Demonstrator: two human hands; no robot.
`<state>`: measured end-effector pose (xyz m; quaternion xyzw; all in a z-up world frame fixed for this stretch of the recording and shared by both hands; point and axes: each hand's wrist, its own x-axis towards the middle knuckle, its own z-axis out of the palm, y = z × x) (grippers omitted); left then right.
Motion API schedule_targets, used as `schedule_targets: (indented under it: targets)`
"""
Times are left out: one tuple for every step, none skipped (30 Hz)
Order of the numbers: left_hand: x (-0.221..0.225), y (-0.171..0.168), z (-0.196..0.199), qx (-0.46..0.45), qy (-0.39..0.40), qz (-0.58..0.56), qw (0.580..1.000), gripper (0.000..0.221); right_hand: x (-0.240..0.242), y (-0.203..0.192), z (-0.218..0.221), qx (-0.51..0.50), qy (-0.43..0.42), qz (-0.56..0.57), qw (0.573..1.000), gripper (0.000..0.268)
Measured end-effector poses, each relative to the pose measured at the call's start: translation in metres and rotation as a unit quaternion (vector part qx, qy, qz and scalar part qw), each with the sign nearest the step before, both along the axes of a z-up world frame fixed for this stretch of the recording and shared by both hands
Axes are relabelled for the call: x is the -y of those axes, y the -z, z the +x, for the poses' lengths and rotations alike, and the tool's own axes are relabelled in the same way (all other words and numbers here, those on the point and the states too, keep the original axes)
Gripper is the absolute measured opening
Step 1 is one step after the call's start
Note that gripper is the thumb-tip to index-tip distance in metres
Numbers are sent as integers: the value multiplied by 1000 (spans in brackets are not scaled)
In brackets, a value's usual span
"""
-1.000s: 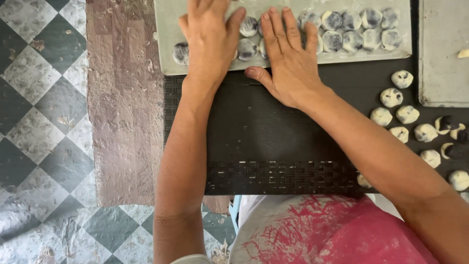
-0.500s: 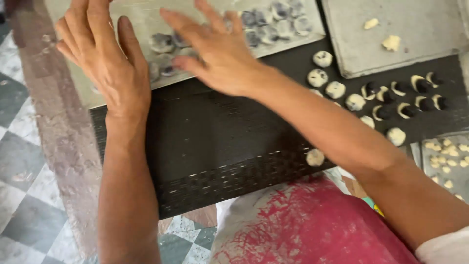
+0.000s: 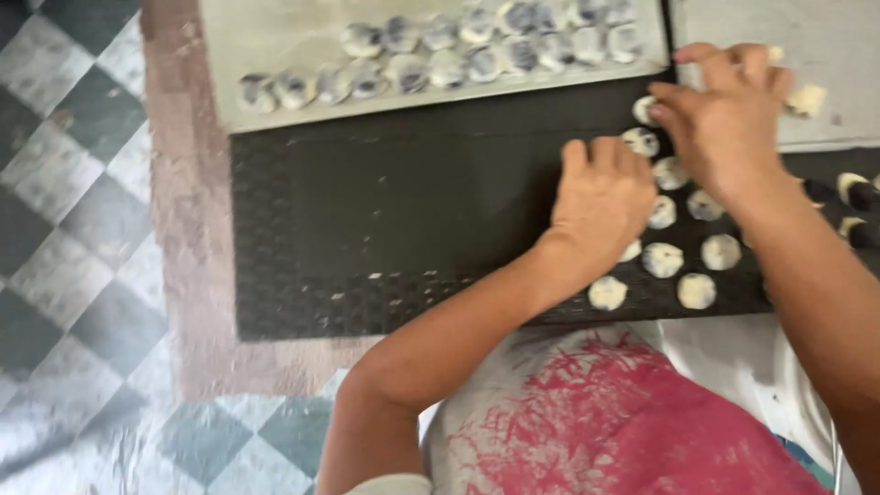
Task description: Assembling small pastries by wrapping dark filling inside pieces of dough and arranging them on a tray.
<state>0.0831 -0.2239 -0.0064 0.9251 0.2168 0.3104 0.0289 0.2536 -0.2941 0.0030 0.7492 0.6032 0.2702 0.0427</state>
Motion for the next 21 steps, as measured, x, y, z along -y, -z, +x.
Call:
schedule_targets:
  targets:
    - [2,-1,-3,-7,-14,1,1000,14,2,1,3,-7,-14,1,1000,16]
    - [2,-1,-4,31,-7,-15,999,11,4,2,7,-83,-7,-4,997,19]
    - [1,-2,-6,70,0,-31,997,9,4,2,11,-158,1,-11,987,26]
    - [-3,-4,-13,69,-9,-26,997,9,3,5,15,-158,-9,-8,987,26]
    - [-7,-6,-20,23,48,-105,993,20,2,8,19,-109,45,-63,991,28]
    - [-8,-7,-27,-23,107,-187,976,37,4,12,22,-58,102,-121,986,30]
    - [-28,-16,-41,-24,99,-188,977,37,-13,-5,1,-59,94,-122,986,30]
    - [-46,-24,-55,-26,84,-208,974,34,-28,-22,-19,-178,73,-81,978,29]
    - [-65,-33,-69,-29,68,-227,971,35,-43,-40,-40,-294,51,-40,954,29]
    - [-96,-38,-84,-27,67,-227,971,35,-72,-50,-58,-293,50,-39,954,29]
    - [-127,-43,-99,-18,7,-160,987,30,-101,-59,-76,-369,-5,-53,928,26]
    - [-157,-46,-115,-11,-53,-92,994,27,-128,-67,-95,-445,-60,-66,891,25]
    - [-186,-44,-126,-12,-53,-92,994,27,-155,-64,-105,-446,-60,-66,890,25]
    - [-216,-43,-136,-10,-109,-2,994,24,-182,-62,-115,-452,-97,-55,885,18]
    - [-246,-43,-146,-9,-164,87,983,22,-209,-61,-125,-458,-133,-44,878,12]
    - [-262,-46,-154,-7,-165,88,982,22,-238,-43,-125,-456,-134,-44,879,12]
    - [-279,-48,-162,-1,-137,36,990,28,-266,-25,-124,-412,-129,-1,902,20]
    - [-295,-51,-168,6,-108,-17,994,34,-295,-6,-120,-366,-122,42,922,33]
    - [-307,-45,-169,8,-108,-16,994,34,-303,-20,-130,-364,-123,42,922,33]
    - [-317,-39,-171,1,-111,-61,992,23,-308,-32,-141,-397,-124,-35,909,18]
    - [-326,-31,-174,-6,-113,-106,988,13,-314,-43,-152,-427,-126,-112,889,19]
